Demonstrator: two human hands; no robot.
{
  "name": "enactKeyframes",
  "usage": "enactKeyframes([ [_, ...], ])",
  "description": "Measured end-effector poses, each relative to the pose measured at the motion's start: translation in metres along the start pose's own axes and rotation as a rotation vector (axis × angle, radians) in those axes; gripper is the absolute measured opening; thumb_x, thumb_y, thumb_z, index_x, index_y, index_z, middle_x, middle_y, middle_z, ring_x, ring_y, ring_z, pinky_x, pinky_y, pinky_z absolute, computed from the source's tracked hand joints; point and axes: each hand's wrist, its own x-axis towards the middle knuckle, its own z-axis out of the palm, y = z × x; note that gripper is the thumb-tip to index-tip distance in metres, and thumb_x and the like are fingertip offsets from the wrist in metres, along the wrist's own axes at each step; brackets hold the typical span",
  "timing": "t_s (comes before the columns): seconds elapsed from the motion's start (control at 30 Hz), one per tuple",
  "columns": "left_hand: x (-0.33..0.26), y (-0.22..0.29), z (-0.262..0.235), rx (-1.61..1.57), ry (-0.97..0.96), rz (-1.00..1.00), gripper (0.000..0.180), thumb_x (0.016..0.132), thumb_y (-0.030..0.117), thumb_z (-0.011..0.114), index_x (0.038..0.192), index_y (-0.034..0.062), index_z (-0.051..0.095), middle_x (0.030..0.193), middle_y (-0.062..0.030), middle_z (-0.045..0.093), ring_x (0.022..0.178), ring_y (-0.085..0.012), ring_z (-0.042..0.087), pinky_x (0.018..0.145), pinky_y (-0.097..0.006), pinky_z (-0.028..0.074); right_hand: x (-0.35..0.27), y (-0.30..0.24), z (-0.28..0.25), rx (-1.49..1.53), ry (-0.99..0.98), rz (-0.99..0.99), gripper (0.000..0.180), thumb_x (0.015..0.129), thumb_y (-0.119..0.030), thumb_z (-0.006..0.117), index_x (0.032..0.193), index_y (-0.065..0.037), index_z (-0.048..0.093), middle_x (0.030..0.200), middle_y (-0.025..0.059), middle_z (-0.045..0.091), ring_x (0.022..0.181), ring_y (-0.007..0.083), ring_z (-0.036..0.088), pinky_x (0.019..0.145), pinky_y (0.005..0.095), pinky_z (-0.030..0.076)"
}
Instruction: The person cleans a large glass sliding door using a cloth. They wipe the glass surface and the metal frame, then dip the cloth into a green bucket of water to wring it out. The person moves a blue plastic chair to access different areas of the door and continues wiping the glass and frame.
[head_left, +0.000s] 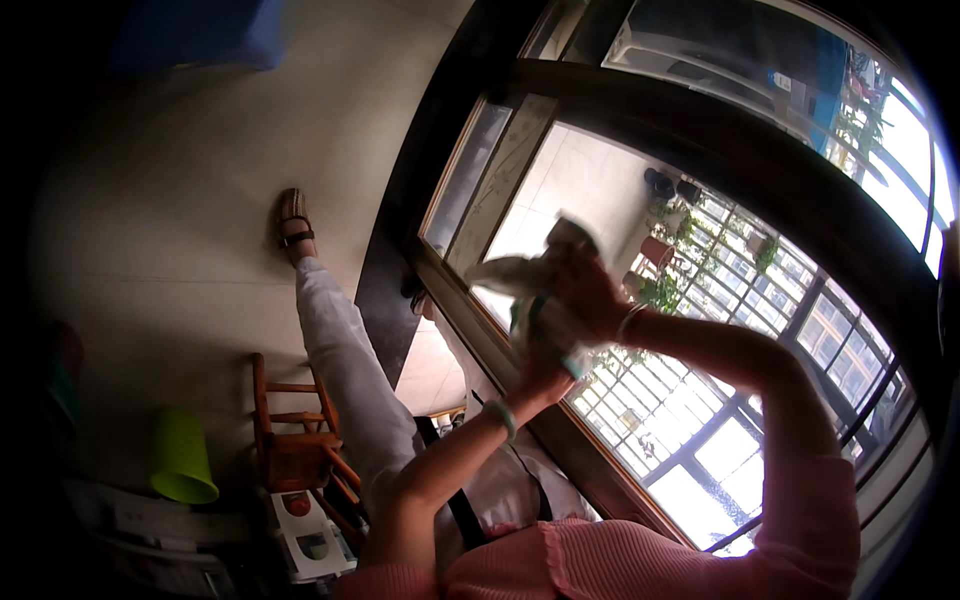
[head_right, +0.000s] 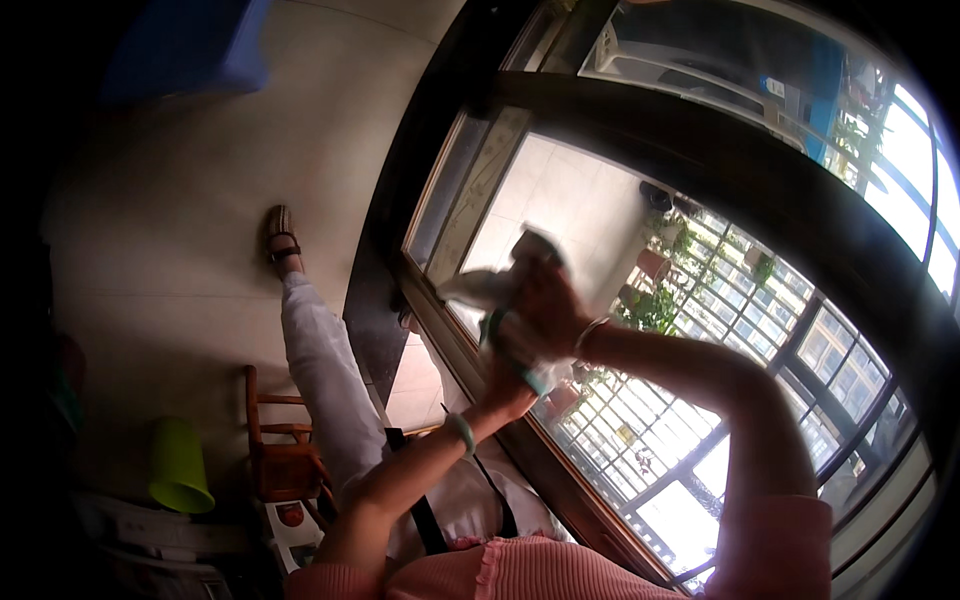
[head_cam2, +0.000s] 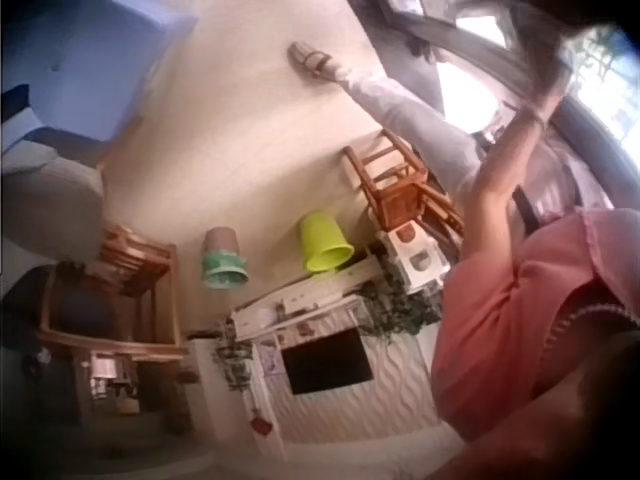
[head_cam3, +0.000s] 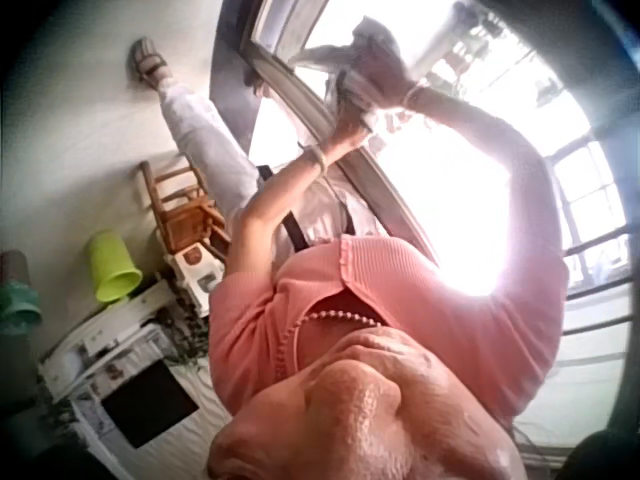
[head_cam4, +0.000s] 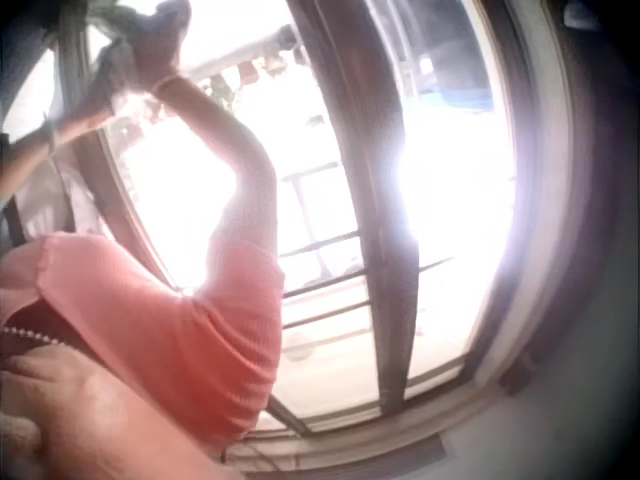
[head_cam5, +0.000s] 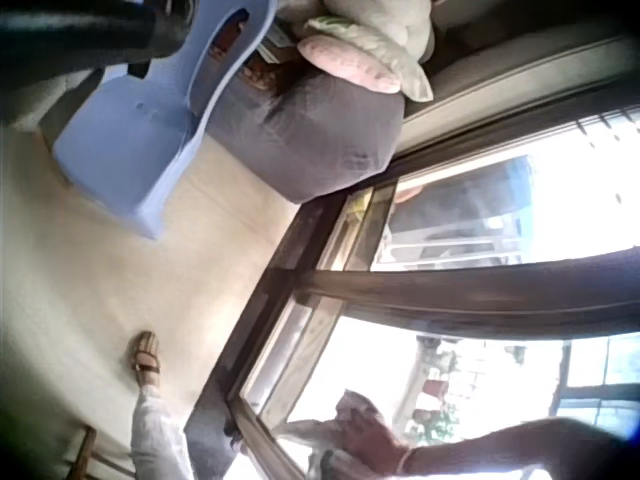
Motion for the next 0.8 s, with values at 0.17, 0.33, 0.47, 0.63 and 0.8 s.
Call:
enactKeyframes([
  [0.17,0.133,0.055,-0.004,0.056,0.199,0.233,0.036,0.090,0.020,0.054,0.120,0.0018,0.047,0.116,-0.0123,0.053,0.108,-0.0211,0.050,0.092,-0.035,0.043,0.003,0.117,-0.066,-0.167,0.187,-0.035,0.060,0.074,-0.042,0.062,0.112,0.004,0.062,0.119,0.0274,0.052,0.123,0.0426,0.041,0.109,0.0478,0.027],
  [0.33,0.190,0.032,-0.007,-0.139,0.361,0.156,0.030,0.093,0.025,0.049,0.114,0.0031,0.051,0.108,-0.0085,0.055,0.099,-0.0177,0.053,0.085,-0.034,0.046,0.069,0.168,-0.027,-0.088,0.350,0.014,0.050,0.074,-0.042,0.063,0.105,-0.002,0.066,0.111,0.0242,0.057,0.117,0.0350,0.048,0.106,0.0438,0.033],
  [0.47,0.178,-0.079,-0.002,0.008,0.202,0.043,0.033,0.091,0.020,0.050,0.118,0.0018,0.052,0.117,-0.0132,0.055,0.107,-0.0211,0.052,0.092,-0.037,0.044,0.165,0.113,0.016,0.059,0.436,0.182,0.039,0.077,-0.044,0.062,0.097,-0.011,0.068,0.092,0.0104,0.064,0.101,0.0273,0.057,0.098,0.0425,0.040],
  [0.63,0.096,-0.188,-0.014,0.081,0.019,-0.167,0.038,0.089,0.014,0.050,0.124,0.0001,0.053,0.127,-0.0190,0.055,0.117,-0.0252,0.052,0.100,-0.041,0.040,0.217,0.027,0.162,0.024,0.337,0.039,0.038,0.080,-0.032,0.060,0.108,-0.007,0.066,0.107,0.0102,0.064,0.110,0.0261,0.056,0.109,0.0412,0.032],
  [0.8,0.028,-0.135,-0.031,0.213,-0.204,-0.223,0.032,0.082,0.014,0.056,0.110,-0.0013,0.057,0.110,-0.0225,0.061,0.109,-0.0326,0.057,0.097,-0.043,0.043,0.163,-0.033,0.191,-0.124,-0.135,-0.083,0.041,0.081,-0.024,0.059,0.121,-0.015,0.062,0.132,0.0078,0.055,0.128,0.0257,0.046,0.114,0.0374,0.027],
])
